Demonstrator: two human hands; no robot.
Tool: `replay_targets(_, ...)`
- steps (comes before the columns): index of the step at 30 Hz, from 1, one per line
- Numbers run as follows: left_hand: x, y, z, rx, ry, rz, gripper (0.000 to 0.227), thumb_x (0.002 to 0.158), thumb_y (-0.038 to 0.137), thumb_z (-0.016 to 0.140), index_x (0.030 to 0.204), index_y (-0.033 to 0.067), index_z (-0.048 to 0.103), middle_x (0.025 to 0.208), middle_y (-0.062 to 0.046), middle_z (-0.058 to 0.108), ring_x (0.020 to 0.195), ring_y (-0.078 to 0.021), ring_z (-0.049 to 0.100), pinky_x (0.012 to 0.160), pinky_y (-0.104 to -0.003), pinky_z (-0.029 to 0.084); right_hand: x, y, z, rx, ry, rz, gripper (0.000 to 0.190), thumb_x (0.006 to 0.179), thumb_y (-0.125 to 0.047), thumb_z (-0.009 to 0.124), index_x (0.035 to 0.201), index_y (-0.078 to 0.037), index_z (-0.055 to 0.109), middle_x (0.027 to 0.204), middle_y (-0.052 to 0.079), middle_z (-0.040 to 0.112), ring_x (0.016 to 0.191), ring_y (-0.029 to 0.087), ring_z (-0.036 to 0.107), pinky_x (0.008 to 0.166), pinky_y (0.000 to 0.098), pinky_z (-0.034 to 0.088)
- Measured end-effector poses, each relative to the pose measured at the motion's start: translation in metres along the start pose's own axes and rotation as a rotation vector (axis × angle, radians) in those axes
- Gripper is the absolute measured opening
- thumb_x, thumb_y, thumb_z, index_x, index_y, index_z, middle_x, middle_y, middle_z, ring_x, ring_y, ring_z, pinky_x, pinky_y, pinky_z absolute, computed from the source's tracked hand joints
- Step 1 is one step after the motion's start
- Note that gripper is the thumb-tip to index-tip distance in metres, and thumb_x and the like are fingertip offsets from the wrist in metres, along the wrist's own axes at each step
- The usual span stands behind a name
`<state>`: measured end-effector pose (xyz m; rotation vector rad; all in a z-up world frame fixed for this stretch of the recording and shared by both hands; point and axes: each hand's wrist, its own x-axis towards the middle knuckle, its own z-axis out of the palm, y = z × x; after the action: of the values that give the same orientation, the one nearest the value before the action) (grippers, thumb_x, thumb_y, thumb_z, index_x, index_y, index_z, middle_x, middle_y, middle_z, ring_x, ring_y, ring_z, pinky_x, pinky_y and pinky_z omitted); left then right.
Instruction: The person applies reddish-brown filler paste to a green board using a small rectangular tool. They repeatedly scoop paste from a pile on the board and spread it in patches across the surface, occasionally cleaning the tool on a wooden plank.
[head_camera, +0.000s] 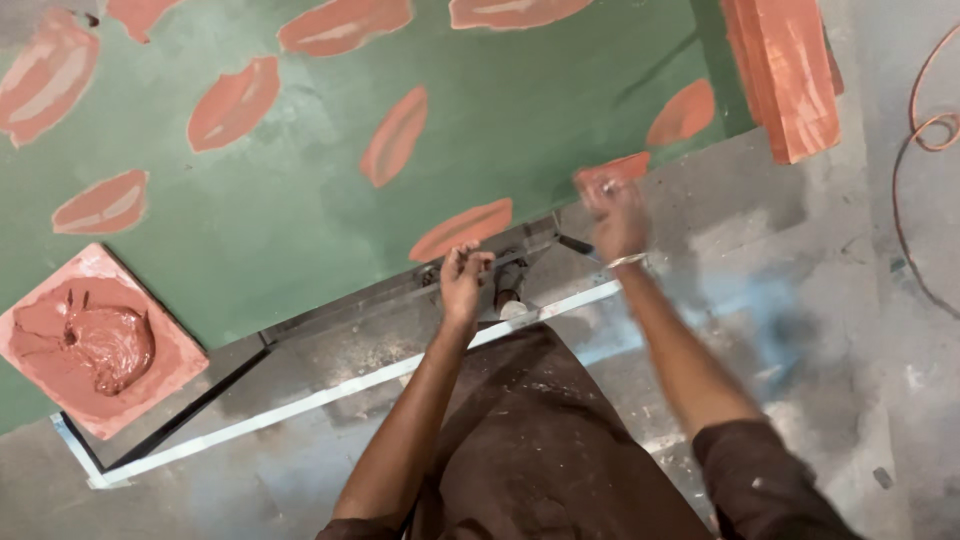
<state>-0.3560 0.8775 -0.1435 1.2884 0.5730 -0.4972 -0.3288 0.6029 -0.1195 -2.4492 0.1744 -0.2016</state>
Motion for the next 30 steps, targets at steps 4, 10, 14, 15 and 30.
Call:
replay_targets(4,0.003,-0.006,0.028,-0.011,-0.011,-0.012,0.017,0.099,0.012,0.056,0.115,0.0114,0.059,0.098,0.0,0.071,0.086,-0.0102,0.06,0.072,-0.028,0.044,-0.04,-0.015,0.033,-0.374,-0.155,-0.224,0.04,0.072,-0.011,0.063,0.109,-0.015,0.076,0.107,0.013,0.065,0.102,0.036,0.061,0.086,0.0489,0.049)
replay_targets(10,0.001,0.005,0.027,0.079,-0.078,0.021,0.015,0.1,0.012,0.056,0.115,0.0096,0.058,0.097,-0.003,0.071,0.086,-0.0108,0.062,0.073,-0.026,0.047,0.03,0.076,-0.045,-0.476,0.007,-0.023,0.014,0.108,-0.021,0.062,0.114,-0.015,0.073,0.11,0.008,0.071,0.106,0.033,0.064,0.094,0.0484,0.049)
replay_targets(14,-0.001,0.004,0.012,0.021,-0.026,-0.054,0.021,0.098,0.01,0.054,0.117,0.0097,0.06,0.098,-0.005,0.073,0.081,-0.0116,0.062,0.071,-0.028,0.049,0.051,0.088,-0.037,-0.359,0.064,0.055,0.032,0.084,-0.014,0.062,0.112,-0.011,0.076,0.11,0.012,0.072,0.099,0.036,0.066,0.085,0.0469,0.052)
replay_targets(15,-0.004,0.002,0.006,-0.026,-0.014,-0.062,0.021,0.097,0.008,0.054,0.118,0.0091,0.06,0.097,-0.006,0.073,0.08,-0.0123,0.062,0.07,-0.028,0.048,0.044,0.076,-0.024,-0.28,0.039,0.075,0.033,0.085,-0.013,0.061,0.114,-0.012,0.076,0.109,0.014,0.071,0.098,0.036,0.066,0.086,0.0466,0.052)
replay_targets(30,-0.048,0.023,-0.117,-0.178,0.112,-0.066,0.026,0.099,0.01,0.051,0.123,0.008,0.058,0.099,-0.006,0.074,0.083,-0.0138,0.066,0.072,-0.029,0.05,-0.03,-0.11,0.068,-0.195,-0.093,-0.213,0.055,0.082,0.0,0.061,0.136,-0.012,0.068,0.135,0.009,0.061,0.125,0.035,0.055,0.104,0.0487,0.044)
